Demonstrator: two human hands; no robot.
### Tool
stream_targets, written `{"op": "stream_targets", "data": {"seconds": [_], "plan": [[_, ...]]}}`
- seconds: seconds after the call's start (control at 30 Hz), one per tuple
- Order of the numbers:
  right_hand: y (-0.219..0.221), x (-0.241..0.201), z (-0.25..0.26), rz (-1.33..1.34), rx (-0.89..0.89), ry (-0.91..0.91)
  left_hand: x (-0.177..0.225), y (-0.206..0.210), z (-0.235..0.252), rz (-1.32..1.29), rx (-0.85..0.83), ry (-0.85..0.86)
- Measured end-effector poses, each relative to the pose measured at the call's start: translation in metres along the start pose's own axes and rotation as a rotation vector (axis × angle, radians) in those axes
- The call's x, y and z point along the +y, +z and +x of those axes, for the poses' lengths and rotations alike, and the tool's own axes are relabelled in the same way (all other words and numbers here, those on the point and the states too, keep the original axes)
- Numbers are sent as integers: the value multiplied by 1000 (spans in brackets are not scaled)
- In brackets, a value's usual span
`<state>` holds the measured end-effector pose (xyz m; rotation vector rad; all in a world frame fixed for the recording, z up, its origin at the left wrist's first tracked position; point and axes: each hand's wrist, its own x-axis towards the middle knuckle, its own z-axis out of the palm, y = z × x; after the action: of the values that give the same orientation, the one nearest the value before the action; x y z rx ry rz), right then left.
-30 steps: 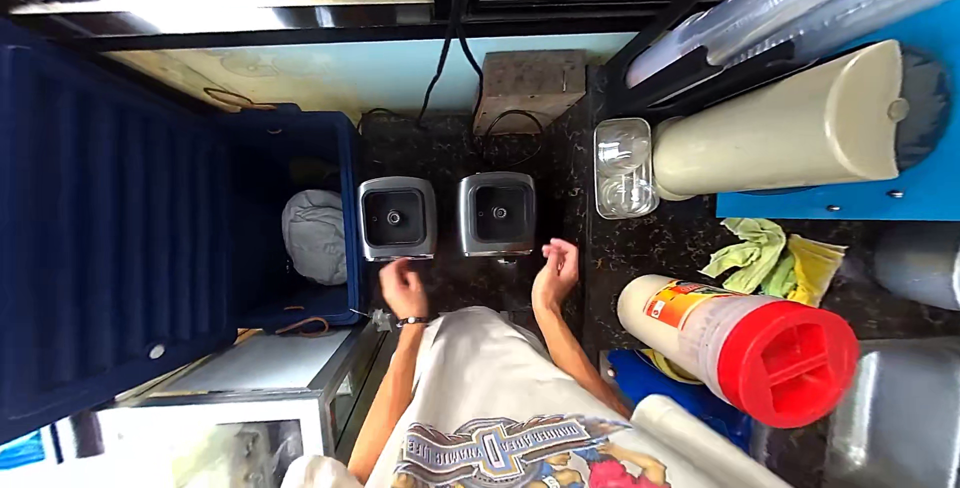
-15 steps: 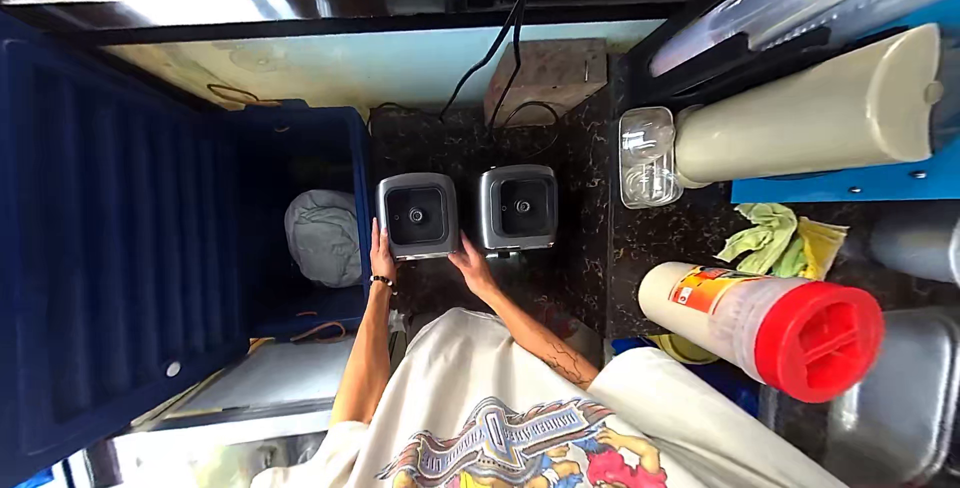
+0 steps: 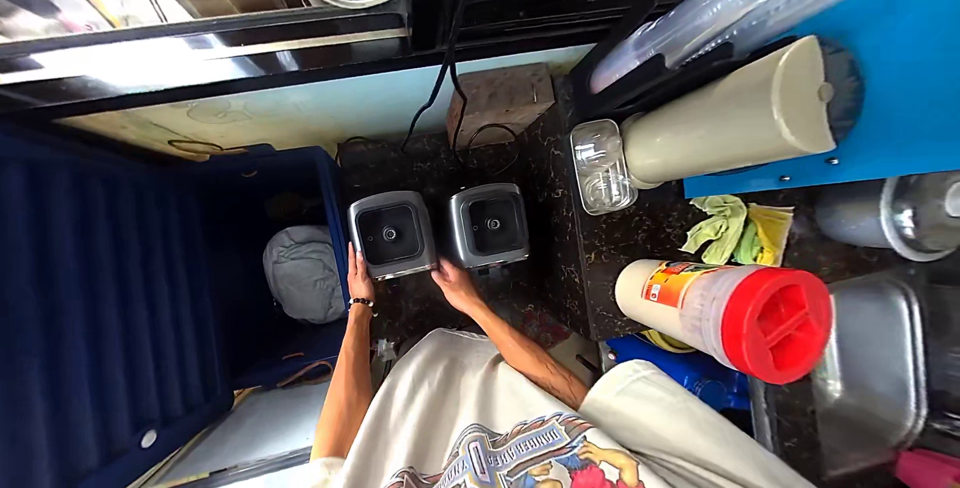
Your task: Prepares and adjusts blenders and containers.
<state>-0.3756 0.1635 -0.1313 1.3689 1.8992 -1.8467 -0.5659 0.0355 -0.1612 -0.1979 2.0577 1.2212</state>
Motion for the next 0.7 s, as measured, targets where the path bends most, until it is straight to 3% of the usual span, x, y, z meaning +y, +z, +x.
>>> {"op": "stream_targets", "data": {"seconds": [0.03, 0.1, 0.13, 0.2, 0.27, 0.33, 0.37, 0.43, 0.53, 0.7], "plan": [[-8, -5, -19, -86, 80, -35, 9, -5, -10, 99, 80, 76], [-35, -1, -55, -237, 416, -229, 30, -2, -44, 316, 263, 240], [-54, 10, -68, -264, 604, -310, 34, 9, -68, 372, 245, 314], [-97, 39, -73, -176, 797, -274, 29, 48, -110, 328, -28, 335], [-131, 64, -47, -17, 802, -121, 19, 97, -123, 148, -378, 42], [-151, 81, -10, 128, 666, -101, 6, 142, -114, -75, -431, -212], [-156, 83, 7, 186, 576, -128, 1, 160, -104, -136, -385, -246], [-155, 78, 28, 299, 441, -165, -3, 183, -90, -160, -285, -172], [-150, 71, 34, 345, 406, -175, 3, 192, -83, -73, -194, -10], [-150, 68, 41, 306, 417, -132, 8, 194, -79, 34, -149, 14]]}}
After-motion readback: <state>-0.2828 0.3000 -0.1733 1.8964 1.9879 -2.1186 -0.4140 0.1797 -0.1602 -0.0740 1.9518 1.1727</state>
